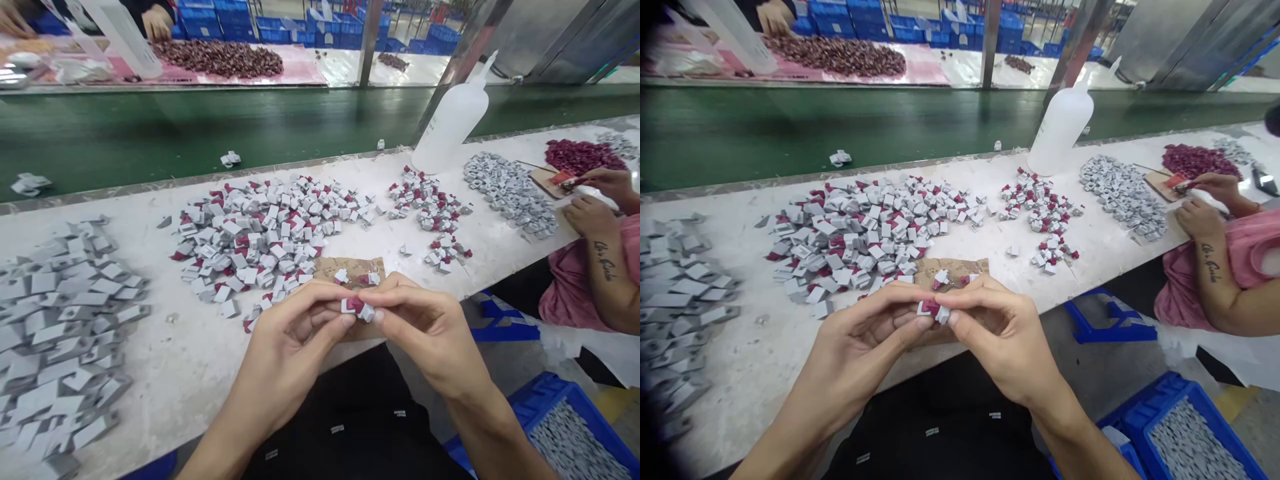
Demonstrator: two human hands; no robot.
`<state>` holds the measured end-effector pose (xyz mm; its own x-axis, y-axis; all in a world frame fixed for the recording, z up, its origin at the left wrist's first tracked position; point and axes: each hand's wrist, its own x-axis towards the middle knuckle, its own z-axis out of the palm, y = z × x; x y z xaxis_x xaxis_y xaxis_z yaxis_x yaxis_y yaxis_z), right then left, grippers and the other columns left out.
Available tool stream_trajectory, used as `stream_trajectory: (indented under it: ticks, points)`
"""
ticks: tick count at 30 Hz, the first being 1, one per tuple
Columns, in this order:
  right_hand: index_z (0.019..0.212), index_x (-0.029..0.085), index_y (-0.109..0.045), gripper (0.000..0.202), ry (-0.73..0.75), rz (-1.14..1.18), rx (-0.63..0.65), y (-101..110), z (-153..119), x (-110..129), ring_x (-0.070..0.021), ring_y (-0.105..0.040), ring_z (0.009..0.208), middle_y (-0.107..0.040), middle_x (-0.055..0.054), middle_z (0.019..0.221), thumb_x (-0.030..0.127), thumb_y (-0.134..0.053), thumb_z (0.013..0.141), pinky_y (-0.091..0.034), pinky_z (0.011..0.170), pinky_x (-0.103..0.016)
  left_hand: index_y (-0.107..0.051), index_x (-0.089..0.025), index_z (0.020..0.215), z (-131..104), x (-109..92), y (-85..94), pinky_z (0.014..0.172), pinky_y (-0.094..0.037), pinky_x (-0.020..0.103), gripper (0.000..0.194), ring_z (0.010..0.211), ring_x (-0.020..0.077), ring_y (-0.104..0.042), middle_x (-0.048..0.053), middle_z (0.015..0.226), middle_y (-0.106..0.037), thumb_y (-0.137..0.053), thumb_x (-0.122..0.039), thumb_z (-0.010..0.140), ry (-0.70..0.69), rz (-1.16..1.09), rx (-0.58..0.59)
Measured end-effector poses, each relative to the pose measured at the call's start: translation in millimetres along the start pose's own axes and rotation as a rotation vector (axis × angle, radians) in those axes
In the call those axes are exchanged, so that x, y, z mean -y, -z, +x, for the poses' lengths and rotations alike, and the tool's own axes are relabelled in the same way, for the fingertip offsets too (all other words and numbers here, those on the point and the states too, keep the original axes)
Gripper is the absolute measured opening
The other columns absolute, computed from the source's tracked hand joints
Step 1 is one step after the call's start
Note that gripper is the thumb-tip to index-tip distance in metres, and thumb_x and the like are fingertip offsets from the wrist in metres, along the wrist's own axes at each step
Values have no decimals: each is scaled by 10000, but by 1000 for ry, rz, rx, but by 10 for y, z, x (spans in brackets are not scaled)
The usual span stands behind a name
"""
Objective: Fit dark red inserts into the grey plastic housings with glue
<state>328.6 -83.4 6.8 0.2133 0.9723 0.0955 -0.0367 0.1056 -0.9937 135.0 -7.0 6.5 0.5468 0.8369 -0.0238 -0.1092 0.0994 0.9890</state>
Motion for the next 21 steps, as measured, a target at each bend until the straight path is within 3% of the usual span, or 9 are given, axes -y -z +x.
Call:
stream_trajectory:
  ticks: [3, 6, 9, 12, 14, 17, 21]
  points:
    - [1188, 330, -975, 188, 18, 16, 39, -3, 116, 81, -217, -835, 1018, -861, -64, 1055, 235, -879, 1056, -717, 910, -342, -902, -302, 1162, 56, -139, 71, 919, -740, 265, 107, 1030, 210, -870, 36, 1184, -879, -837, -285, 1079, -50, 118, -12]
    - [1202, 300, -965, 168, 3, -46, 147, 58, 449, 151, -228, -855, 1010, -882, -75, 1135, 284, -894, 1050, -735, 892, -371, -887, -285, 1150, 326, -384, 238, 867, -748, 330, 134, 938, 246, -858, 50, 1077, -885, -827, -355, 1053, -52, 373, 53]
    - [1297, 290, -933, 264, 53, -322, 106, 201, 1102, 168, -268, -859, 1097, -897, -82, 1254, 327, -900, 1038, -752, 944, -441, -902, -251, 1081, 920, -637, 438, 877, -732, 436, 179, 930, 294, -826, 84, 1089, -880, -846, -406, 1010, -84, 782, -1]
    - [1425, 226, -869, 375, 42, -728, -182, 366, 2004, 88, -290, -850, 1166, -881, -117, 1334, 175, -775, 1065, -726, 1055, -485, -891, -111, 1114, 1755, -761, 594, 1017, -670, 540, 303, 1058, 334, -833, 102, 1105, -860, -756, -379, 1075, -39, 1016, -166]
    - [1387, 130, -856, 405, -13, -846, -296, 463, 2613, -23, -346, -838, 1232, -873, -183, 1317, 62, -718, 1013, -665, 1174, -550, -851, -6, 1148, 2321, -733, 661, 1074, -611, 570, 427, 1153, 362, -821, 100, 1156, -845, -672, -393, 1138, 21, 1007, -239]
    - [1304, 90, -843, 350, -66, -910, -374, 577, 3339, -263, -442, -767, 1405, -839, -255, 1374, 72, -748, 968, -569, 1276, -644, -822, -27, 1257, 3025, -533, 727, 1113, -629, 505, 460, 1262, 347, -792, 88, 1337, -806, -565, -407, 1226, 45, 961, -244]
    - [1326, 85, -805, 339, -101, -947, -394, 626, 3851, -594, -485, -707, 1502, -783, -295, 1470, 162, -794, 996, -536, 1285, -697, -756, -134, 1419, 3590, -150, 798, 1036, -699, 479, 358, 1162, 254, -798, 116, 1398, -784, -719, -407, 1191, -31, 827, -179]
